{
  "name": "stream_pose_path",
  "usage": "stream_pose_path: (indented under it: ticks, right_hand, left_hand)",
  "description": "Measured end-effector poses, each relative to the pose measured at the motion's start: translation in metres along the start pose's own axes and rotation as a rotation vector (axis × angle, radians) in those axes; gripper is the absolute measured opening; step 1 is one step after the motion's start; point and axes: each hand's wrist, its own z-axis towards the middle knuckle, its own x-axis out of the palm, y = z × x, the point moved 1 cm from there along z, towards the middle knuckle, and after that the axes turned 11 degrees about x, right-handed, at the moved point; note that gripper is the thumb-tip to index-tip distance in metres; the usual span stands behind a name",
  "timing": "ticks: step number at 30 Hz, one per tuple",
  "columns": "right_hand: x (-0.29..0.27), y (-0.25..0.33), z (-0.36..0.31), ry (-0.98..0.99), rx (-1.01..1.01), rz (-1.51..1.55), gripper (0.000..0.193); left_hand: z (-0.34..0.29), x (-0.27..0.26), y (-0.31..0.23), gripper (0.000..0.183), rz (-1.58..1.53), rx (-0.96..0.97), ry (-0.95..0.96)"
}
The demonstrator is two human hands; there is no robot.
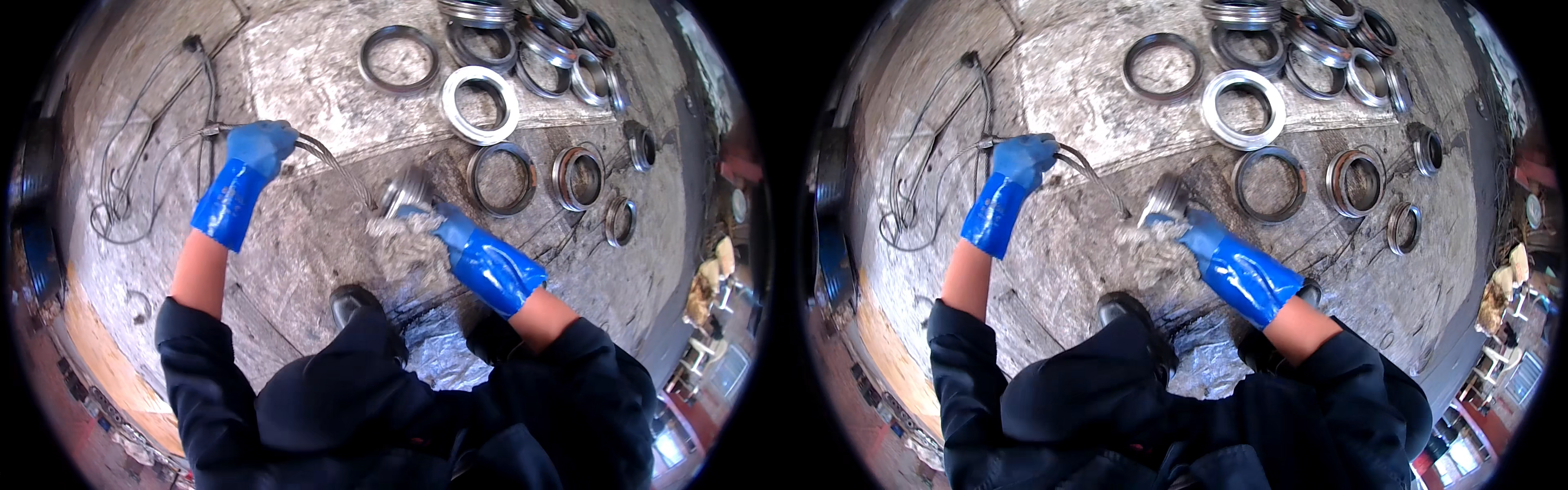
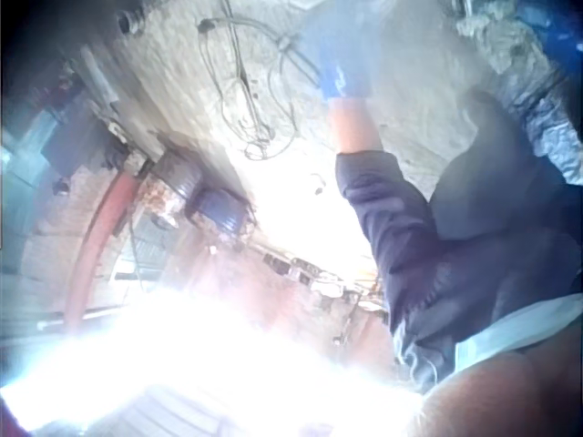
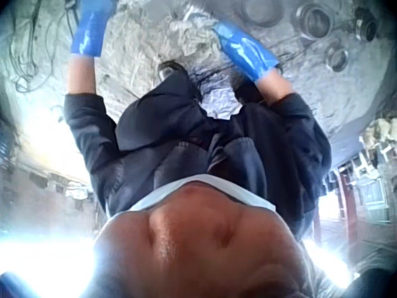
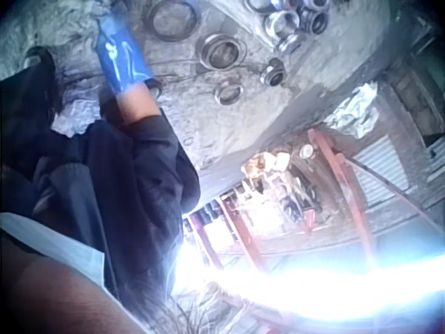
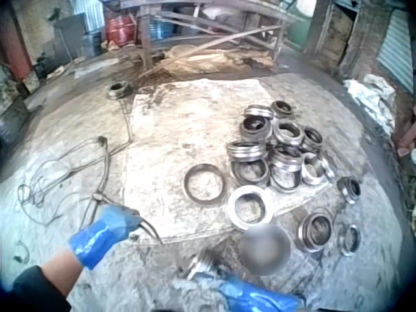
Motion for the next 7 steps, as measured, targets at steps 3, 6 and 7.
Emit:
stream_pose_path:
  ticks: [3,6,7]
  right_hand:
    - [-0.006,-0.01,0.0,0.016,-0.034,-0.114,0.039]
    - [-0.012,-0.02,0.022,0.025,-0.086,-0.424,0.043]
    - [-0.016,-0.023,0.023,0.022,-0.084,-0.432,0.043]
  left_hand:
    - [-0.03,0.042,-0.024,0.004,0.126,-0.127,0.166]
    - [-0.033,0.037,-0.057,0.01,-0.037,-0.192,0.176]
    - [-0.035,0.032,-0.064,0.016,-0.116,-0.218,0.175]
